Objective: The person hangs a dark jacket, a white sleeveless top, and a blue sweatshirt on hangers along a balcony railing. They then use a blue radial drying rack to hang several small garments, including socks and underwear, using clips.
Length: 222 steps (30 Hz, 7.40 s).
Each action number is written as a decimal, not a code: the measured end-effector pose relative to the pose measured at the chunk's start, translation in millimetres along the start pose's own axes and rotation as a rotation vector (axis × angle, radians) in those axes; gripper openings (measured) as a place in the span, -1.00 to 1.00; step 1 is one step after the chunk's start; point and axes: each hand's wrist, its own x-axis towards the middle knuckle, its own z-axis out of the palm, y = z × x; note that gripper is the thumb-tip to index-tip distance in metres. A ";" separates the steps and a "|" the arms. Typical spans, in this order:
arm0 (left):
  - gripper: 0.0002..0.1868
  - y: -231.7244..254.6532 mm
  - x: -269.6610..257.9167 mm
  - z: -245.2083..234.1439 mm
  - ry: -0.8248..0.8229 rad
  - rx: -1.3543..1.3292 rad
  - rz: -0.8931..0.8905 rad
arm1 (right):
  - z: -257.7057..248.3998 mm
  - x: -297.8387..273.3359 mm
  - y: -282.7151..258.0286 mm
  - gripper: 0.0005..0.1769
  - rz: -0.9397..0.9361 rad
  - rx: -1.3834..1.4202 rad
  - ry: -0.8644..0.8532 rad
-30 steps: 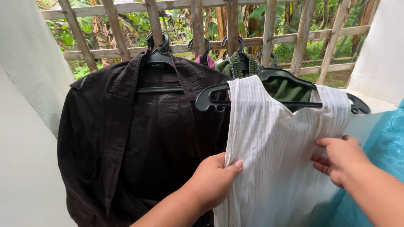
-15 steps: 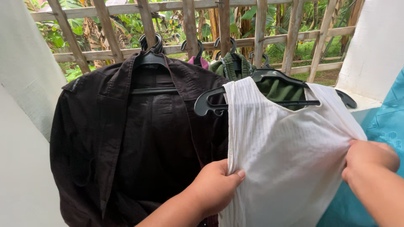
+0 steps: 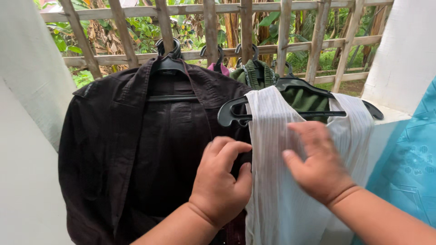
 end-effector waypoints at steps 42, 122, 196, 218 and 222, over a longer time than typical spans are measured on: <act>0.08 -47.5 45.9 -53.2 -0.772 0.596 -0.117 | 21.9 20.8 -77.9 0.15 0.391 -0.333 -0.713; 0.06 237.0 -149.6 123.9 -1.310 0.237 0.075 | -318.0 -328.4 -53.8 -0.02 1.216 -0.413 -1.148; -0.72 243.0 -13.3 208.5 -1.555 -1.470 -1.050 | -321.0 -169.6 -42.0 -0.58 1.400 0.433 0.244; -0.82 229.3 -16.2 214.4 -1.016 -1.243 -1.041 | -323.6 -351.9 16.5 -0.41 1.572 -0.313 -0.671; -0.80 222.9 -25.4 213.7 -0.999 -1.177 -1.068 | -322.0 -374.5 4.0 -0.40 1.573 -0.305 -0.852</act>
